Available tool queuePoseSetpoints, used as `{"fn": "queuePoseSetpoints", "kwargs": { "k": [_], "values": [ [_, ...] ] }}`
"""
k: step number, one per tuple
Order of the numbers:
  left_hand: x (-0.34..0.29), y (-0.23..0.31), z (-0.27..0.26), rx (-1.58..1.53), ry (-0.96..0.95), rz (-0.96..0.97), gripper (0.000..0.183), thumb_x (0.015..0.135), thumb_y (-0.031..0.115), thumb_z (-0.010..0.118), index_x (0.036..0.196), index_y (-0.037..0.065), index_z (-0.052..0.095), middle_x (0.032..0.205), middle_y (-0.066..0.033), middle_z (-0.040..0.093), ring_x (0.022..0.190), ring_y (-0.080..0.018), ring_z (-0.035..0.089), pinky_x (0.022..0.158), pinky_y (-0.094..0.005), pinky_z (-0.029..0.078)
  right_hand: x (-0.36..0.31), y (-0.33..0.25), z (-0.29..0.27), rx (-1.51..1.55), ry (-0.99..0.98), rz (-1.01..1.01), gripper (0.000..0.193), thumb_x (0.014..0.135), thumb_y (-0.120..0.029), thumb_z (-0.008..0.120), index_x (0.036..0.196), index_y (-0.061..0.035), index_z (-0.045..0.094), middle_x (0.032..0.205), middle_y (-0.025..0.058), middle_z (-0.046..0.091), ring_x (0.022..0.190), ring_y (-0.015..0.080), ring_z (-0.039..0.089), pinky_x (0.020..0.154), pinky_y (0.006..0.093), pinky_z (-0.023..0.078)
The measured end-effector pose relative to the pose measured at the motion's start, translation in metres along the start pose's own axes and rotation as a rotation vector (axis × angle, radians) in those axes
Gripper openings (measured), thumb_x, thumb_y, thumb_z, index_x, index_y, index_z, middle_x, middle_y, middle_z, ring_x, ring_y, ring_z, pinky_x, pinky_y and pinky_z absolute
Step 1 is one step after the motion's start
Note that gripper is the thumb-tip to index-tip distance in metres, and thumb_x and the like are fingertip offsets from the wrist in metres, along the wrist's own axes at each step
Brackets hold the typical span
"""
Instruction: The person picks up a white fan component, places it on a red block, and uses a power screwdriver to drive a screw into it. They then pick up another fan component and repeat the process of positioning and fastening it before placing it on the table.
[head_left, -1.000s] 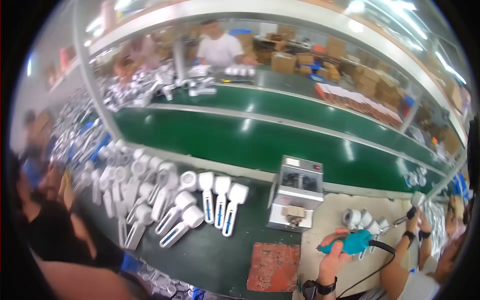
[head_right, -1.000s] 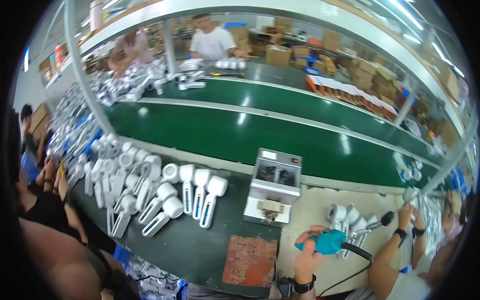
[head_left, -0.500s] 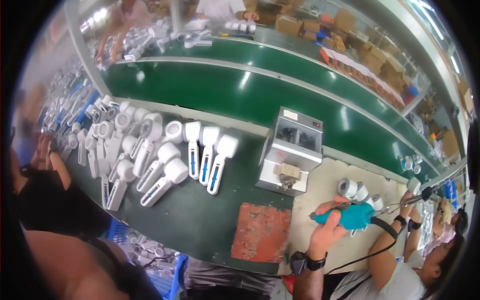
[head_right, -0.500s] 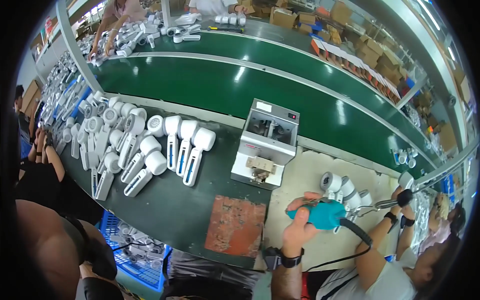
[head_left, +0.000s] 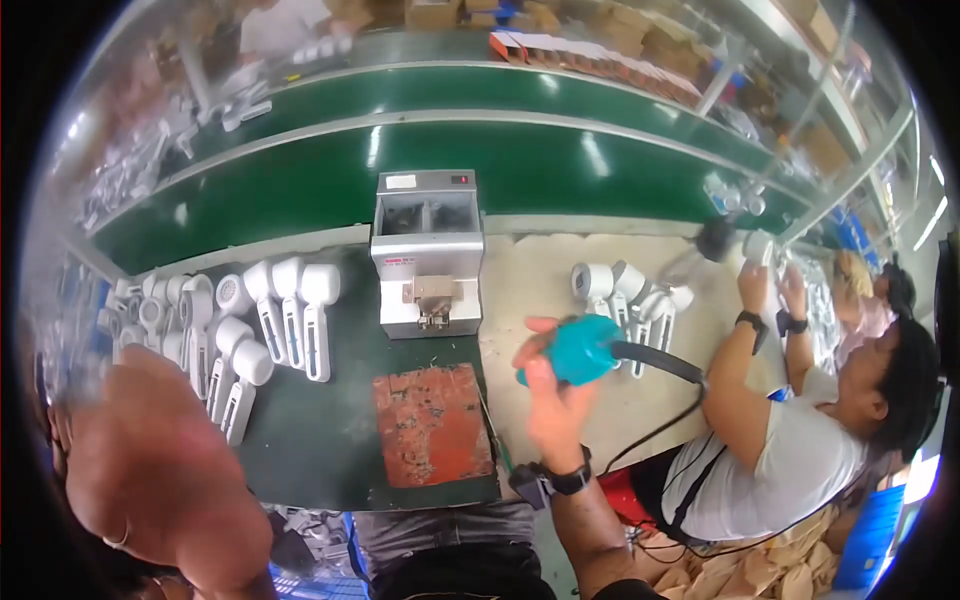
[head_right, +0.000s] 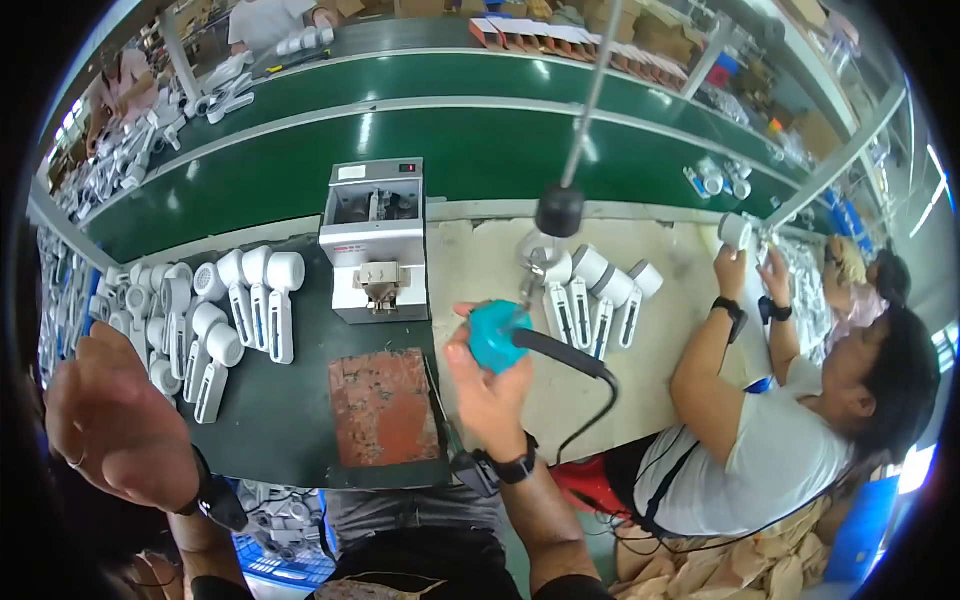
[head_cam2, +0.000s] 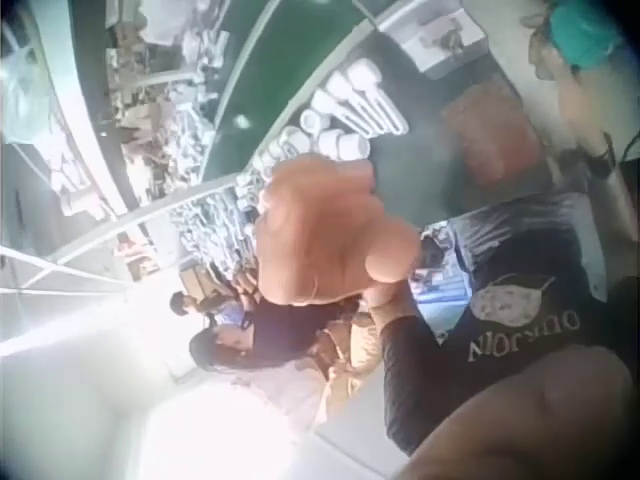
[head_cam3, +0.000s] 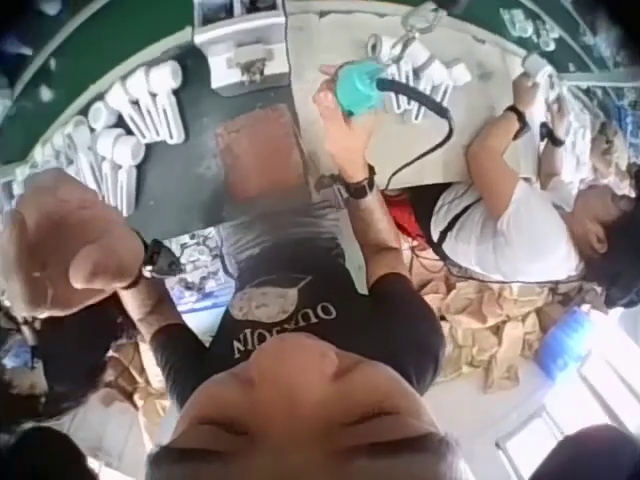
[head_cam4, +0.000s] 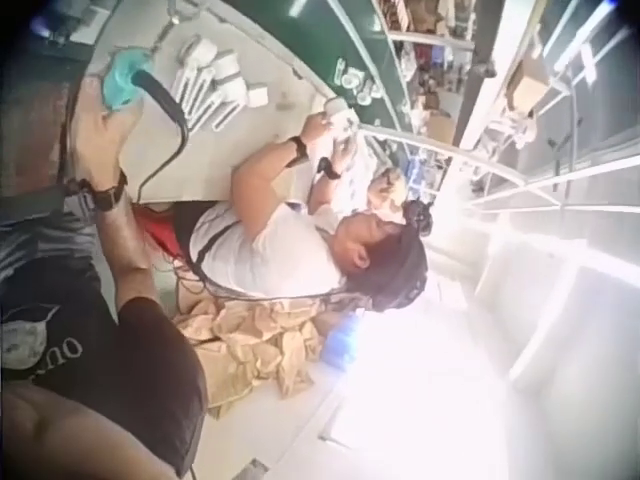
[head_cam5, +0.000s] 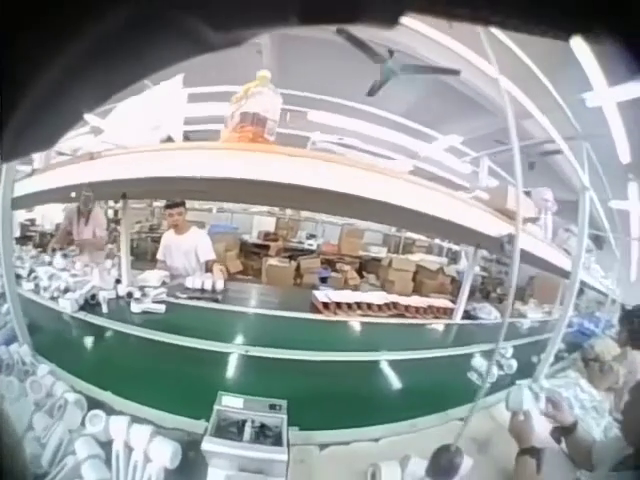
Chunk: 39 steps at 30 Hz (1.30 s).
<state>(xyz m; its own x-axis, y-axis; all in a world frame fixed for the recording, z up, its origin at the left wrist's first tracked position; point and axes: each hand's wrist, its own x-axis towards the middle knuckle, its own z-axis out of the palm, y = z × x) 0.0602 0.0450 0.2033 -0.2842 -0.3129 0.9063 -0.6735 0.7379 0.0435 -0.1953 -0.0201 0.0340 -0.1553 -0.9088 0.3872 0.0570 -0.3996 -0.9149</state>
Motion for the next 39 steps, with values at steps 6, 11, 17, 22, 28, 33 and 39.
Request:
{"fn": "queuePoseSetpoints", "kwargs": {
  "k": [6,11,17,22,28,33,39],
  "values": [
    [0.008,0.041,0.080,-0.153,0.166,-0.254,0.049,0.093,0.045,0.060,0.106,-0.002,0.059,0.084,-0.0067,0.058,0.062,-0.0130,0.052,0.056,-0.0275,0.041,-0.037,-0.018,-0.093,-0.114,0.168,0.019,0.052,0.090,-0.038,0.066,0.119,0.0031,0.053,0.087,0.0070,0.061,0.074,0.0130,0.057,0.062,0.0263,0.045],
    [0.001,0.036,0.097,-0.240,0.106,-0.365,0.038,0.092,0.036,0.063,0.101,-0.001,0.061,0.088,-0.0077,0.061,0.066,-0.0130,0.056,0.060,-0.0269,0.044,-0.052,-0.018,-0.072,-0.147,0.243,0.025,0.075,0.082,-0.060,0.072,0.114,0.0055,0.056,0.079,0.0050,0.058,0.070,0.0142,0.057,0.059,0.0252,0.043],
    [0.024,0.029,0.134,-0.382,0.001,-0.591,0.026,0.090,0.025,0.066,0.095,0.000,0.064,0.094,-0.0088,0.065,0.071,-0.0129,0.060,0.064,-0.0262,0.047,-0.051,-0.050,-0.082,-0.152,0.217,0.094,0.074,0.082,-0.057,0.071,0.116,0.0069,0.057,0.080,0.0052,0.059,0.069,0.0127,0.054,0.060,0.0249,0.040],
    [-0.014,0.044,0.229,-0.667,-0.340,-0.697,0.018,0.088,0.016,0.072,0.096,0.002,0.065,0.071,-0.0105,0.064,0.064,-0.0190,0.061,0.058,-0.0294,0.047,-0.054,-0.044,-0.114,-0.096,0.135,0.117,0.055,0.081,-0.029,0.079,0.116,0.0060,0.055,0.092,0.0100,0.063,0.070,0.0104,0.055,0.063,0.0227,0.043],
    [-0.061,0.043,0.364,-0.337,-0.732,-0.762,0.058,0.086,0.055,0.065,0.097,-0.002,0.064,0.085,-0.0185,0.067,0.085,-0.0328,0.065,0.078,-0.0430,0.050,-0.066,-0.058,-0.105,-0.239,0.183,0.115,0.061,0.087,-0.047,0.068,0.116,0.0059,0.057,0.078,0.0058,0.059,0.068,0.0132,0.054,0.060,0.0245,0.040],
    [-0.066,0.049,0.378,-0.299,-0.765,-0.805,0.059,0.089,0.056,0.058,0.101,-0.001,0.062,0.100,-0.0235,0.065,0.098,-0.0387,0.062,0.090,-0.0465,0.047,-0.076,-0.056,-0.106,-0.250,0.160,0.111,0.060,0.088,-0.046,0.066,0.117,0.0060,0.056,0.079,0.0061,0.059,0.071,0.0147,0.056,0.062,0.0258,0.043],
    [-0.057,0.041,0.320,-0.339,-0.694,-0.652,0.034,0.082,0.030,0.068,0.099,0.001,0.060,0.092,-0.0146,0.064,0.084,-0.0355,0.062,0.074,-0.0463,0.050,-0.074,-0.050,-0.106,-0.239,0.121,0.096,0.063,0.088,-0.048,0.066,0.118,0.0062,0.055,0.080,0.0061,0.059,0.071,0.0152,0.056,0.062,0.0268,0.044]
  ]
}}
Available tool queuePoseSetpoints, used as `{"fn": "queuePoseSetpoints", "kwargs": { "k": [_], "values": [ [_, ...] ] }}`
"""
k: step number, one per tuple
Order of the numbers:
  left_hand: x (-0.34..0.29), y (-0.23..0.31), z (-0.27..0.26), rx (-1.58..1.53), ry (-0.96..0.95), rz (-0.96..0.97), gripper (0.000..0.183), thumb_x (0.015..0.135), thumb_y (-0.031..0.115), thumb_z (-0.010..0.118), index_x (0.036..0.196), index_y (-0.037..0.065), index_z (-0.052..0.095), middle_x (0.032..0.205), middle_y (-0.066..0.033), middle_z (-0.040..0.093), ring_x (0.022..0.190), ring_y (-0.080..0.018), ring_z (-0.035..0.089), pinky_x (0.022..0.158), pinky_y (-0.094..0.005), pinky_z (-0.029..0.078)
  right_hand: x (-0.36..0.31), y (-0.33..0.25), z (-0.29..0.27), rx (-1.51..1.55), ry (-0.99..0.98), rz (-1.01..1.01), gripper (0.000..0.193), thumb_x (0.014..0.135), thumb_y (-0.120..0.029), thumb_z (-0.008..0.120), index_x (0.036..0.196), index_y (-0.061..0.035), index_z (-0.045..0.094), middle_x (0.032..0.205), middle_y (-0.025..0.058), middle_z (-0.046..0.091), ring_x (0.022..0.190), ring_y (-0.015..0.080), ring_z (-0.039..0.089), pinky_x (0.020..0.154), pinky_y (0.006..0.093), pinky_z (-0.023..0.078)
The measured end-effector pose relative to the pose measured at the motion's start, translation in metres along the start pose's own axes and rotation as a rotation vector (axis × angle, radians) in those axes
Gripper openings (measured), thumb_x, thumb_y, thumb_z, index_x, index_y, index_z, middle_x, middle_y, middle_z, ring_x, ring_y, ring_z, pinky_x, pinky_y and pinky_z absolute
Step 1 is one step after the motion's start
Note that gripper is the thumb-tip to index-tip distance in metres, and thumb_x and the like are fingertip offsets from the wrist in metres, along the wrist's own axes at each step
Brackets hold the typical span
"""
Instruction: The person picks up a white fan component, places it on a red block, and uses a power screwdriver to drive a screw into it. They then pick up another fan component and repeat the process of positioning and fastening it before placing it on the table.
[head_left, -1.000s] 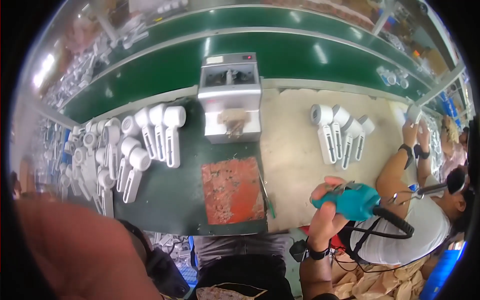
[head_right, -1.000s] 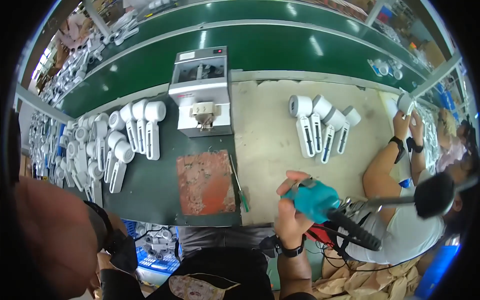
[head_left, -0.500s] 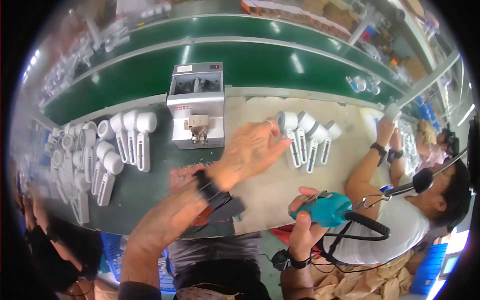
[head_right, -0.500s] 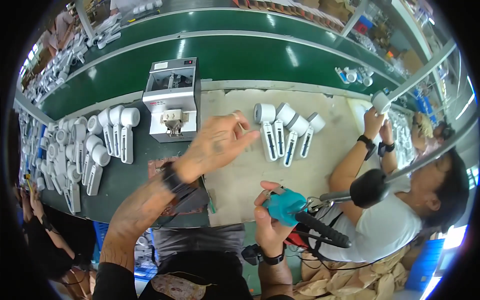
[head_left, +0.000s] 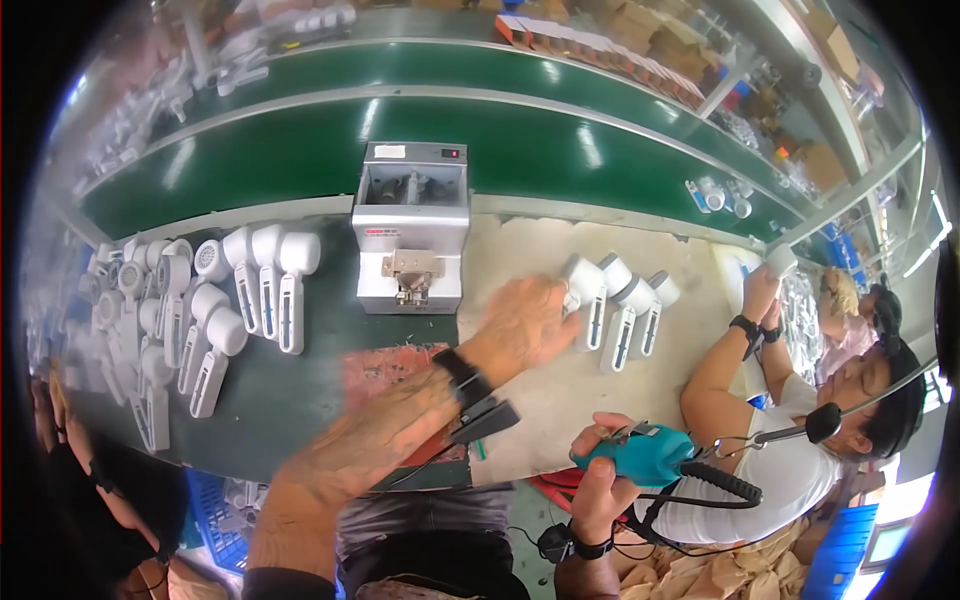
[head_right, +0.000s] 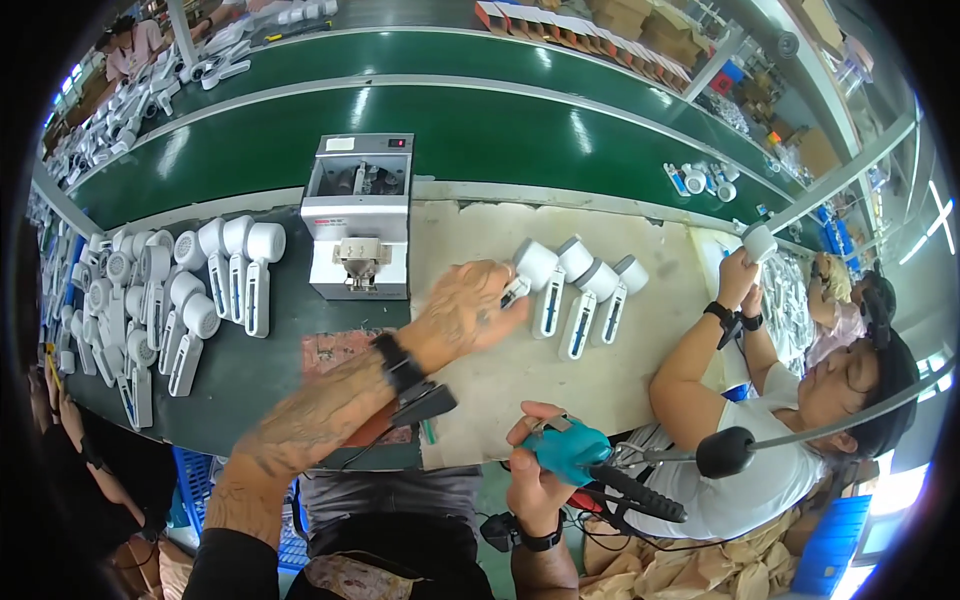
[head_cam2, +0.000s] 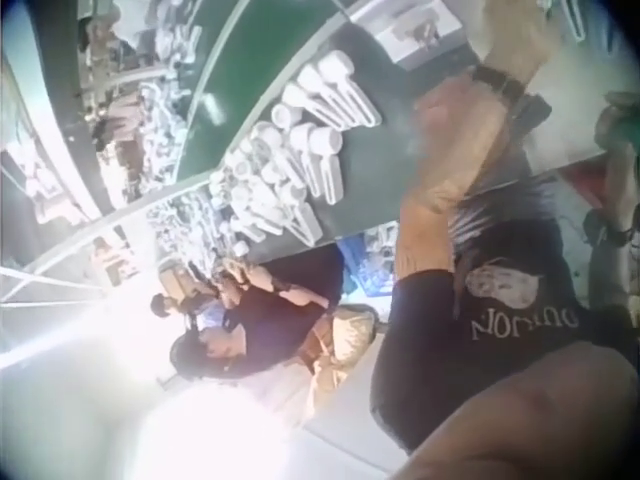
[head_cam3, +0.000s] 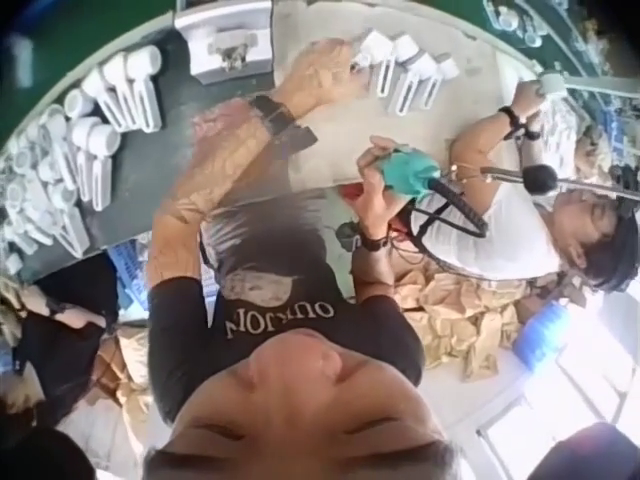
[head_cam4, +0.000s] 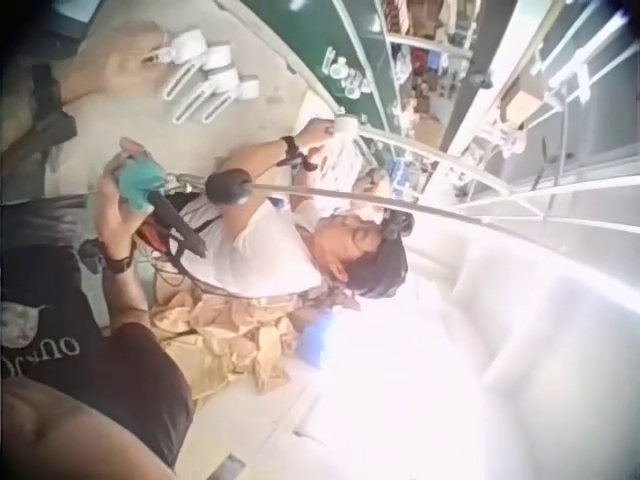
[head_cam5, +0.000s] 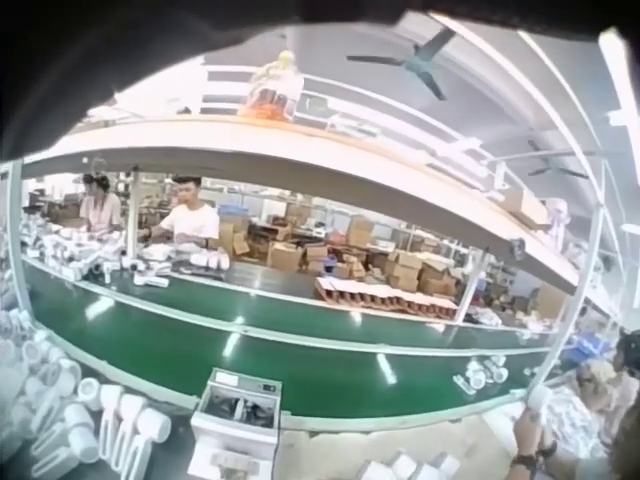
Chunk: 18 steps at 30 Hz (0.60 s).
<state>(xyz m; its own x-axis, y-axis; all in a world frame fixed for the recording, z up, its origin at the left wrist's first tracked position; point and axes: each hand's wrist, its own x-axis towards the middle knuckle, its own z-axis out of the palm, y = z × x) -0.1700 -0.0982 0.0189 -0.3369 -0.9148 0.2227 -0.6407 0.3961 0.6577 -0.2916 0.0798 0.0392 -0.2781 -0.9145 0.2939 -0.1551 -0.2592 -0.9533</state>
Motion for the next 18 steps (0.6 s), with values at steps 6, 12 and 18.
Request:
{"fn": "queuePoseSetpoints", "kwargs": {
  "k": [6,12,18],
  "values": [
    [-0.080,-0.021,-0.066,-0.049,0.181,0.356,0.023,0.072,0.009,0.075,0.090,0.001,0.064,0.082,-0.0114,0.057,0.074,-0.0304,0.060,0.063,-0.0371,0.052,0.010,-0.002,0.028,0.130,-0.074,0.055,0.063,0.088,-0.044,0.070,0.121,0.0074,0.053,0.085,0.0087,0.060,0.074,0.0169,0.057,0.066,0.0288,0.044],
    [-0.120,-0.056,-0.104,-0.072,-0.029,0.251,0.024,0.077,0.016,0.073,0.093,0.001,0.066,0.090,-0.0111,0.060,0.083,-0.0311,0.060,0.073,-0.0397,0.053,0.023,-0.012,0.051,0.198,-0.139,0.025,0.065,0.093,-0.061,0.054,0.107,0.0024,0.048,0.073,0.0063,0.051,0.062,0.0181,0.050,0.057,0.0320,0.043],
    [-0.133,-0.067,-0.103,-0.029,-0.019,0.311,0.027,0.079,0.021,0.073,0.096,0.002,0.065,0.097,-0.0109,0.060,0.093,-0.0313,0.060,0.086,-0.0405,0.051,0.051,-0.044,0.096,0.443,-0.194,-0.104,0.077,0.082,-0.068,0.063,0.107,0.0028,0.048,0.072,0.0087,0.053,0.064,0.0192,0.053,0.058,0.0320,0.044]
  ]
}}
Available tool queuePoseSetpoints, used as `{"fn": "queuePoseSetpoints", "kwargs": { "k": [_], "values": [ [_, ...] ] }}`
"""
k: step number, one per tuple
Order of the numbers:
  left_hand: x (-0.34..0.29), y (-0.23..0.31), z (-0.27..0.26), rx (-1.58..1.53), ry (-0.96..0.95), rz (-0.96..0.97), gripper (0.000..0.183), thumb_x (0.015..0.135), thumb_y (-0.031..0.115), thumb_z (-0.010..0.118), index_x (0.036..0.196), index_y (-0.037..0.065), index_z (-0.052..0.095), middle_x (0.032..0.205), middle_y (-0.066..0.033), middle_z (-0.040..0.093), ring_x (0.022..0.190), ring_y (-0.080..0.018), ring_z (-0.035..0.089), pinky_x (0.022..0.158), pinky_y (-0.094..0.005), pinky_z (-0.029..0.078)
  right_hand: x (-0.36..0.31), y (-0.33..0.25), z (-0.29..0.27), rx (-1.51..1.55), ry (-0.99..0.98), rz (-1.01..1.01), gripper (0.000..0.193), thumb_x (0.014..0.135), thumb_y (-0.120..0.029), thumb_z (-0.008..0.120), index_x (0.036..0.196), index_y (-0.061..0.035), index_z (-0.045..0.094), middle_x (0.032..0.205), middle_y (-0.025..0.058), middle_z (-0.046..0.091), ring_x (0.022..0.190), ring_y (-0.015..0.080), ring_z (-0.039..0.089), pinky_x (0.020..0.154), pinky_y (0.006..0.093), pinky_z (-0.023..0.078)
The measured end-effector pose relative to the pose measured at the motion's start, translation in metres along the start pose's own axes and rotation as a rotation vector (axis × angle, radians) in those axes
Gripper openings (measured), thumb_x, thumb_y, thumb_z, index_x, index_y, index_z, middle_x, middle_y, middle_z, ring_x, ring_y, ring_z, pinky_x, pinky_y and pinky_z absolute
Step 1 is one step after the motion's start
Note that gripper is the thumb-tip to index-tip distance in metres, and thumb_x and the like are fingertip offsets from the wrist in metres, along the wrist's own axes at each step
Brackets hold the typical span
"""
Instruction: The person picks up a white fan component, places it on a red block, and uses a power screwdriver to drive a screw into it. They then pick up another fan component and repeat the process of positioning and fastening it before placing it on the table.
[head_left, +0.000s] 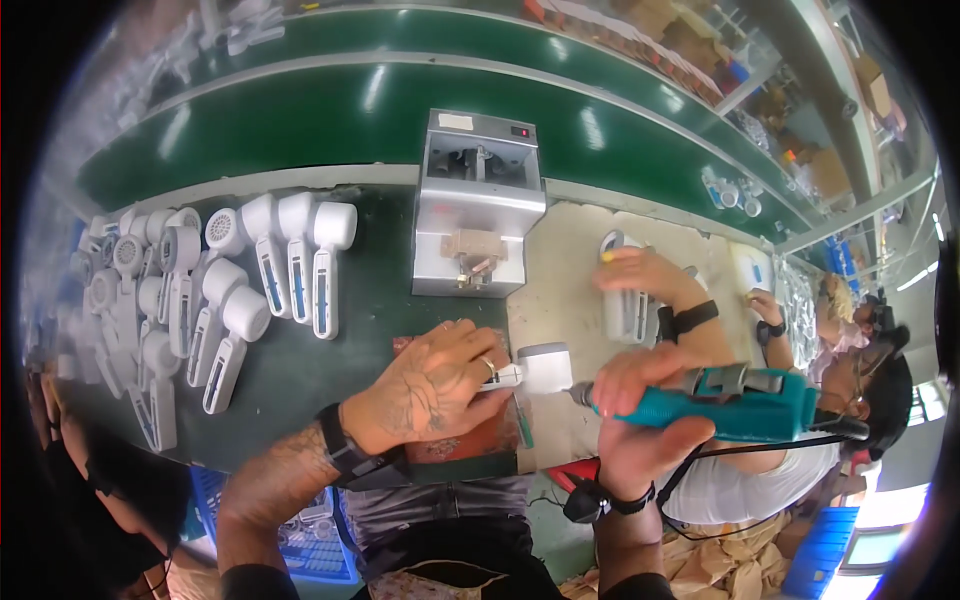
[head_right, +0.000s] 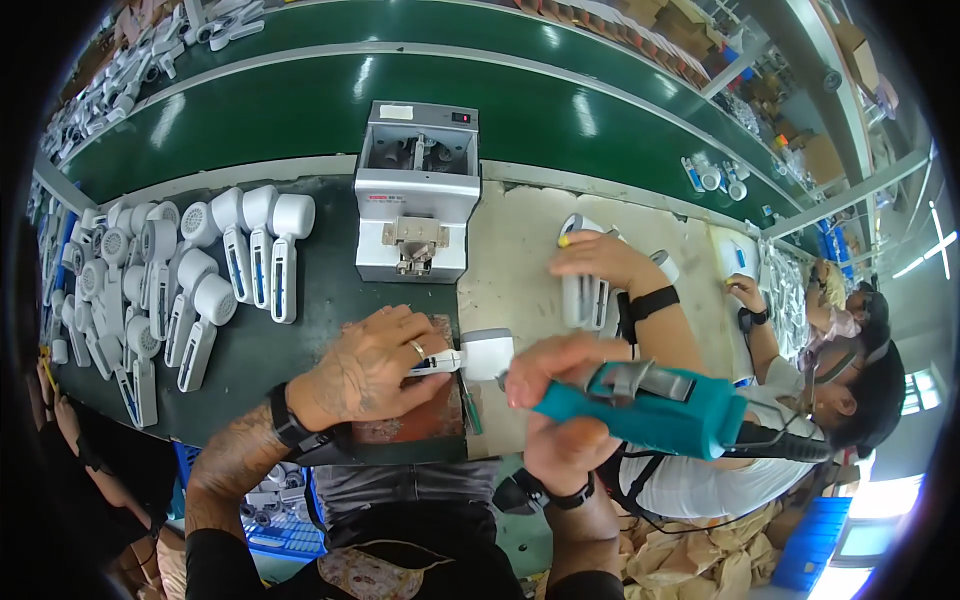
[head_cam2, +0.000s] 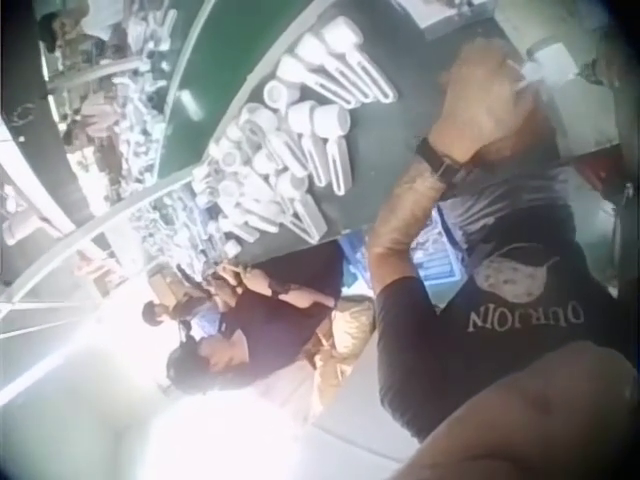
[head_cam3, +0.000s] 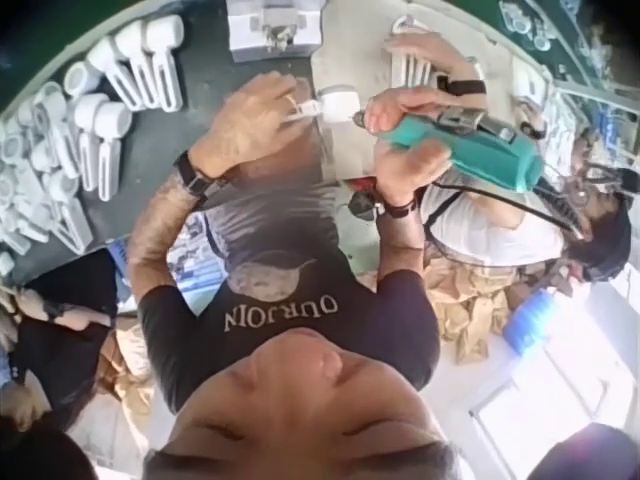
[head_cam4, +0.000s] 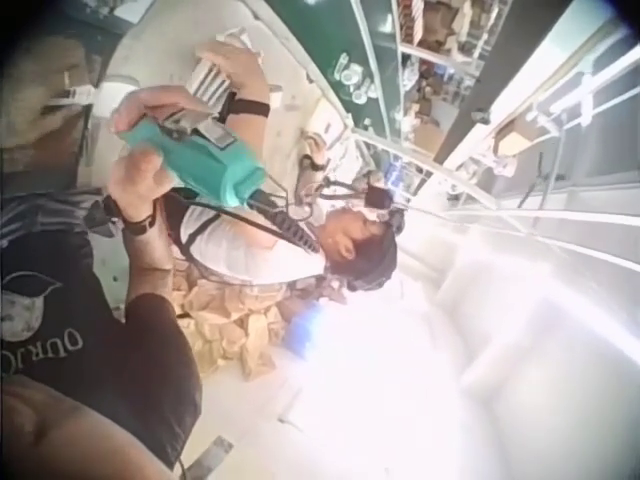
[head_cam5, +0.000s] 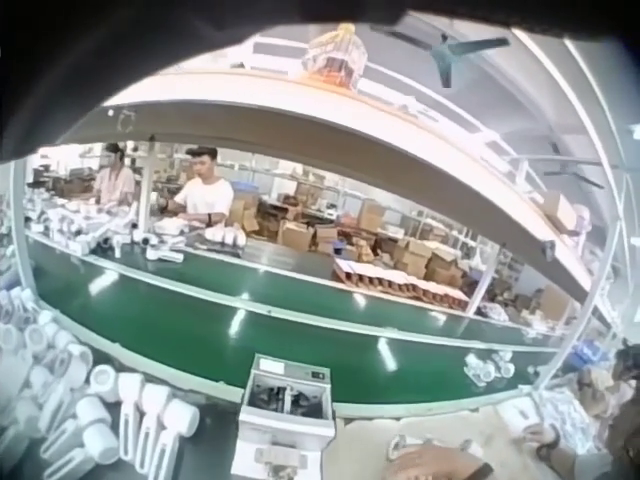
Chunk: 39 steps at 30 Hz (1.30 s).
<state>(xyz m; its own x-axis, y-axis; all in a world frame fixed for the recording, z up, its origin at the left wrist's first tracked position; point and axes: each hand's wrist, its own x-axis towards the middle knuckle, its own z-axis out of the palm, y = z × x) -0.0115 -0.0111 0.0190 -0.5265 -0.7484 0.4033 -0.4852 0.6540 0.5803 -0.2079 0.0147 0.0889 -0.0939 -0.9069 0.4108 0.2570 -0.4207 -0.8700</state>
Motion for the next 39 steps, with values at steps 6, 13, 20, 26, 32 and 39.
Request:
{"fn": "queuePoseSetpoints", "kwargs": {
  "k": [6,13,20,26,32,39],
  "values": [
    [-0.015,-0.009,0.017,0.025,0.207,0.076,0.030,0.075,0.018,0.078,0.098,0.002,0.066,0.097,-0.0113,0.062,0.089,-0.0298,0.062,0.077,-0.0401,0.052,0.017,0.013,0.039,-0.101,-0.073,0.038,0.078,0.081,-0.075,0.056,0.107,-0.0022,0.045,0.068,0.0045,0.049,0.059,0.0161,0.050,0.055,0.0301,0.043],
    [-0.010,-0.020,0.005,-0.052,0.171,0.049,0.028,0.075,0.019,0.079,0.095,0.003,0.069,0.097,-0.0091,0.063,0.089,-0.0288,0.062,0.078,-0.0404,0.052,0.025,0.036,0.033,0.114,-0.171,0.067,0.073,0.085,-0.062,0.065,0.110,0.0044,0.048,0.075,0.0094,0.055,0.064,0.0193,0.055,0.058,0.0320,0.047],
    [-0.009,-0.024,-0.001,0.069,0.154,-0.039,0.032,0.076,0.023,0.078,0.101,0.006,0.069,0.097,-0.0067,0.062,0.087,-0.0259,0.059,0.081,-0.0421,0.048,0.070,0.064,0.065,-0.028,-0.176,-0.005,0.070,0.090,-0.060,0.062,0.115,0.0041,0.050,0.073,0.0062,0.054,0.064,0.0165,0.054,0.059,0.0302,0.045],
    [-0.021,-0.024,0.002,0.036,0.110,-0.028,0.053,0.070,0.026,0.080,0.117,0.010,0.063,0.107,-0.0048,0.061,0.097,-0.0245,0.057,0.086,-0.0405,0.046,0.088,0.103,0.073,-0.078,-0.260,-0.059,0.048,0.098,-0.047,0.057,0.103,-0.0002,0.049,0.076,0.0073,0.055,0.066,0.0177,0.055,0.060,0.0311,0.046],
    [-0.019,-0.025,0.000,0.043,0.039,-0.069,0.046,0.081,0.033,0.073,0.118,0.009,0.061,0.107,-0.0060,0.060,0.103,-0.0248,0.055,0.093,-0.0427,0.044,0.082,0.104,0.068,-0.088,-0.254,-0.025,0.047,0.099,-0.045,0.057,0.104,0.0006,0.049,0.075,0.0074,0.055,0.065,0.0175,0.055,0.059,0.0312,0.046],
    [-0.014,-0.024,0.004,0.038,0.133,-0.058,0.041,0.075,0.033,0.080,0.107,0.011,0.065,0.103,-0.0039,0.064,0.093,-0.0240,0.057,0.081,-0.0386,0.046,0.050,0.062,0.035,-0.076,-0.203,0.081,0.063,0.092,-0.057,0.061,0.108,0.0032,0.050,0.071,0.0075,0.054,0.060,0.0168,0.053,0.055,0.0311,0.044]
  ]
}}
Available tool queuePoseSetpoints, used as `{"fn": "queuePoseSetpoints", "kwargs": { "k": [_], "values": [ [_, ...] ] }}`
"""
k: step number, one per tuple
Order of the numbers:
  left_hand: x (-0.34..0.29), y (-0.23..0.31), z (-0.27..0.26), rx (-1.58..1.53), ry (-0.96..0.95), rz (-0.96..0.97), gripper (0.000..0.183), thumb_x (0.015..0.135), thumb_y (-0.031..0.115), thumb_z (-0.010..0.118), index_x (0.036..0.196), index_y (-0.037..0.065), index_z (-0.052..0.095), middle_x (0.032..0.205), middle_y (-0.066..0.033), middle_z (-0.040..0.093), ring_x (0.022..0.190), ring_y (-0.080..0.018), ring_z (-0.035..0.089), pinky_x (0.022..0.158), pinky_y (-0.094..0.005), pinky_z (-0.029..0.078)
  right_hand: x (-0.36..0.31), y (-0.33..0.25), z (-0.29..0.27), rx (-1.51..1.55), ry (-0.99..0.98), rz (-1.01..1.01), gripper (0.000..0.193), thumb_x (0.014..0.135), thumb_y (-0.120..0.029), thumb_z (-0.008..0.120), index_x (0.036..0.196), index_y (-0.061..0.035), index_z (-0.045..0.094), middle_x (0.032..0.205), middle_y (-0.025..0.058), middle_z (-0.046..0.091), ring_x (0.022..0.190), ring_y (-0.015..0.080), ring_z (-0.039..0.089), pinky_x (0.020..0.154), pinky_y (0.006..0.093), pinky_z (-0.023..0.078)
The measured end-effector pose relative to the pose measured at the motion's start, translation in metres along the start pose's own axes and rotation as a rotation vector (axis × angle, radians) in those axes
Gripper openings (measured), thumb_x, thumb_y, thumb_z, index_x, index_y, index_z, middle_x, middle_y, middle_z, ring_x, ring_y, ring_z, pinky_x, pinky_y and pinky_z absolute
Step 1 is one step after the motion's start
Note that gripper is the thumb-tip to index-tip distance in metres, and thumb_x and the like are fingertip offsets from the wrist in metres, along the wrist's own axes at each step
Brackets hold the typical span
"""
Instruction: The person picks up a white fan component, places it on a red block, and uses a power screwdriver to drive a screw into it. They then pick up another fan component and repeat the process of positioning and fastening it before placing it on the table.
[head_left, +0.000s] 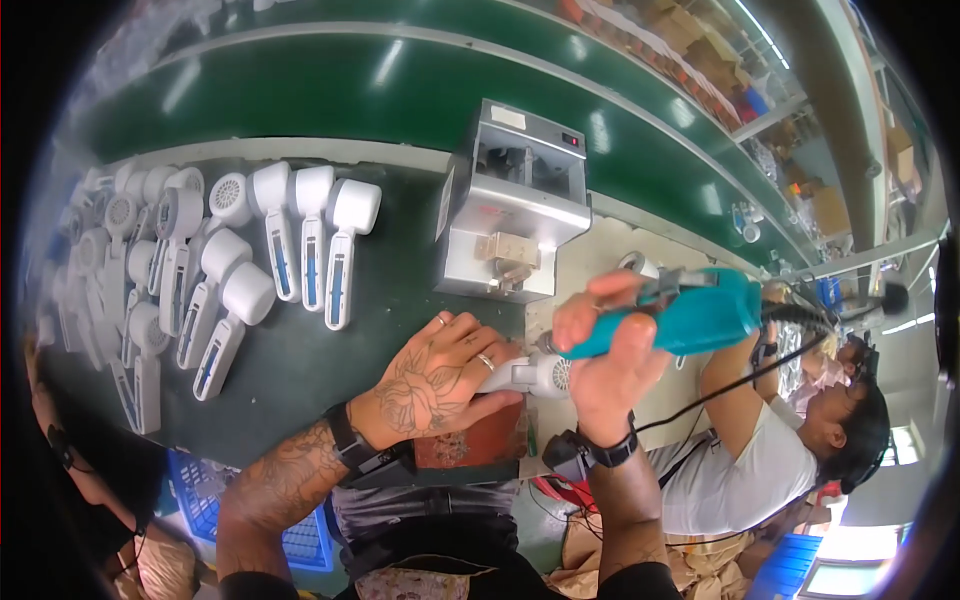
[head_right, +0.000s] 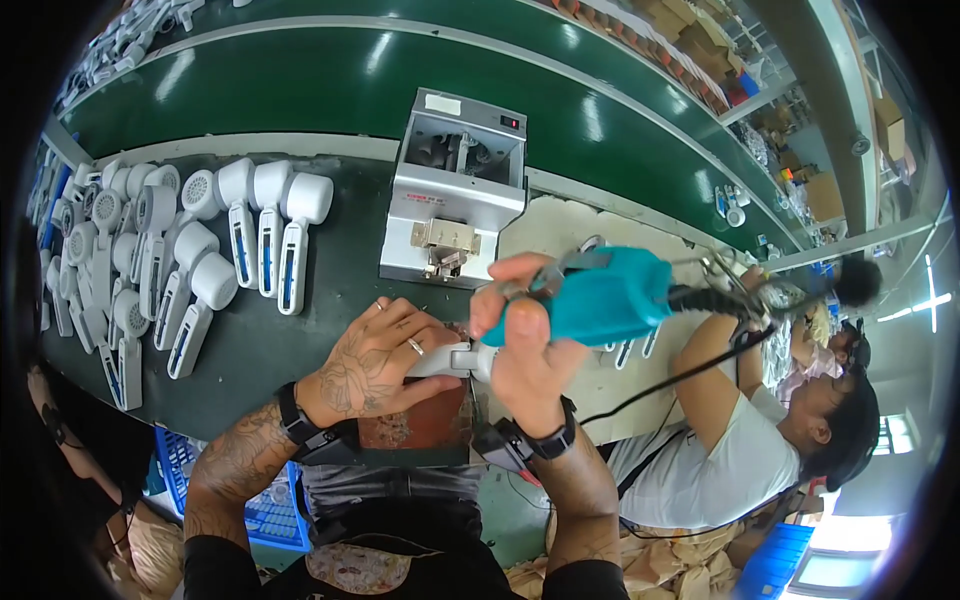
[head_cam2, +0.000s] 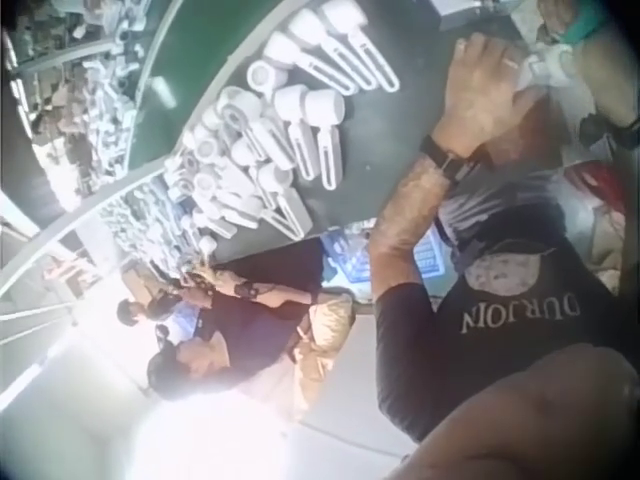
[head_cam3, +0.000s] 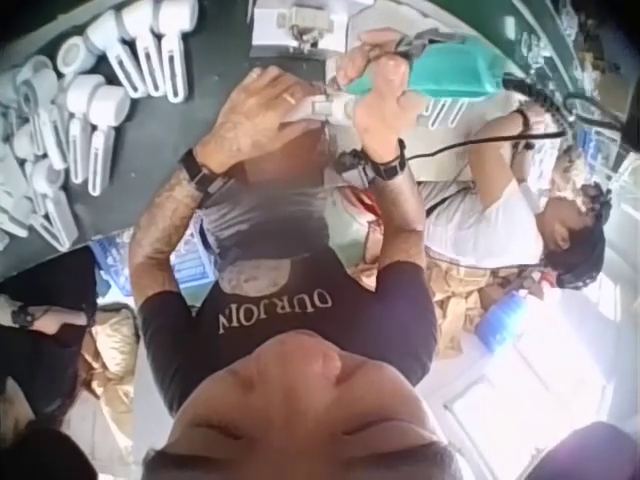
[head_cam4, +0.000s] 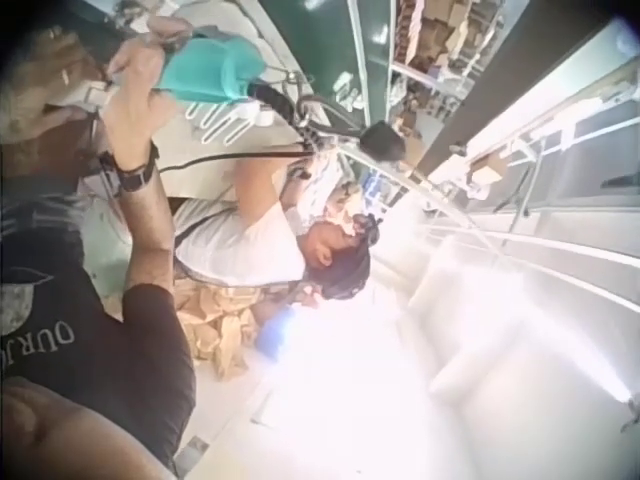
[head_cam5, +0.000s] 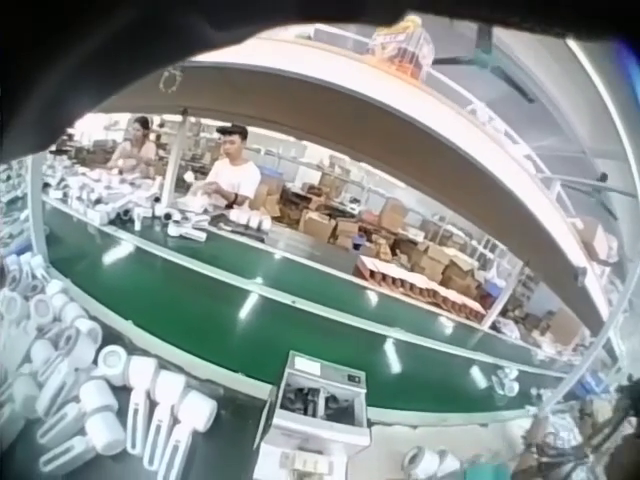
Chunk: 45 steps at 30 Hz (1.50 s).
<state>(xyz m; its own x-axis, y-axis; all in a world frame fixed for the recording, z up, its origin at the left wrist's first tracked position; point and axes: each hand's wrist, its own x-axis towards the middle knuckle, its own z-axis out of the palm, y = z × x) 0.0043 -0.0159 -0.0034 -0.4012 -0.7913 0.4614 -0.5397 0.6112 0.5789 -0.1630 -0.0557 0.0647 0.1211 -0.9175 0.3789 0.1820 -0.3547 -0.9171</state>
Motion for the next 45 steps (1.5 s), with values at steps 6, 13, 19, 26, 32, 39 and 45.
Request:
{"fn": "queuePoseSetpoints", "kwargs": {
  "k": [6,13,19,26,32,39,45],
  "values": [
    [0.000,0.002,-0.003,-0.034,-0.002,-0.027,0.041,0.074,0.031,0.082,0.106,0.011,0.065,0.102,-0.0038,0.064,0.092,-0.0243,0.057,0.079,-0.0390,0.045,-0.011,-0.001,-0.001,-0.085,0.042,0.009,0.067,0.091,-0.059,0.061,0.107,0.0047,0.049,0.067,0.0077,0.052,0.057,0.0179,0.052,0.054,0.0324,0.045],
    [0.001,0.002,-0.004,-0.030,-0.075,-0.044,0.041,0.080,0.033,0.075,0.111,0.009,0.064,0.103,-0.0053,0.062,0.097,-0.0242,0.056,0.085,-0.0400,0.045,-0.021,0.011,-0.004,-0.040,0.040,0.034,0.055,0.093,-0.050,0.063,0.103,0.0024,0.048,0.068,0.0088,0.052,0.059,0.0194,0.053,0.056,0.0332,0.046],
    [0.004,0.004,-0.004,0.010,-0.081,-0.048,0.040,0.080,0.032,0.075,0.110,0.008,0.063,0.102,-0.0049,0.061,0.094,-0.0239,0.055,0.082,-0.0389,0.045,-0.019,0.016,-0.004,0.028,-0.023,0.046,0.044,0.094,-0.042,0.064,0.097,-0.0015,0.046,0.069,0.0094,0.052,0.060,0.0194,0.052,0.057,0.0338,0.046],
    [0.001,0.002,0.000,0.000,-0.012,-0.008,0.041,0.076,0.031,0.080,0.106,0.009,0.063,0.103,-0.0044,0.062,0.090,-0.0251,0.055,0.077,-0.0393,0.044,-0.018,0.013,-0.001,0.010,-0.009,-0.003,0.043,0.097,-0.042,0.061,0.098,-0.0006,0.048,0.068,0.0084,0.052,0.061,0.0188,0.052,0.058,0.0338,0.046],
    [-0.003,-0.001,-0.002,-0.010,0.012,0.025,0.037,0.081,0.029,0.074,0.110,0.009,0.064,0.102,-0.0048,0.062,0.090,-0.0252,0.055,0.078,-0.0390,0.045,0.017,0.005,0.016,-0.070,0.042,0.027,0.046,0.100,-0.043,0.055,0.107,0.0031,0.051,0.072,0.0070,0.056,0.065,0.0174,0.057,0.060,0.0295,0.045],
    [-0.004,0.002,-0.007,-0.034,-0.037,0.007,0.031,0.085,0.025,0.065,0.112,0.008,0.064,0.102,-0.0068,0.061,0.098,-0.0259,0.056,0.089,-0.0436,0.047,0.049,0.035,0.034,-0.077,0.004,-0.197,0.035,0.102,-0.036,0.053,0.100,-0.0010,0.052,0.070,0.0046,0.055,0.063,0.0143,0.056,0.057,0.0279,0.045],
    [-0.008,0.000,-0.004,-0.022,-0.022,-0.011,0.035,0.083,0.024,0.067,0.114,0.009,0.063,0.101,-0.0070,0.061,0.097,-0.0261,0.056,0.087,-0.0429,0.047,0.032,0.023,0.033,-0.136,-0.034,-0.088,0.035,0.102,-0.036,0.053,0.101,-0.0004,0.052,0.071,0.0065,0.055,0.062,0.0163,0.055,0.057,0.0296,0.045]
  ]
}}
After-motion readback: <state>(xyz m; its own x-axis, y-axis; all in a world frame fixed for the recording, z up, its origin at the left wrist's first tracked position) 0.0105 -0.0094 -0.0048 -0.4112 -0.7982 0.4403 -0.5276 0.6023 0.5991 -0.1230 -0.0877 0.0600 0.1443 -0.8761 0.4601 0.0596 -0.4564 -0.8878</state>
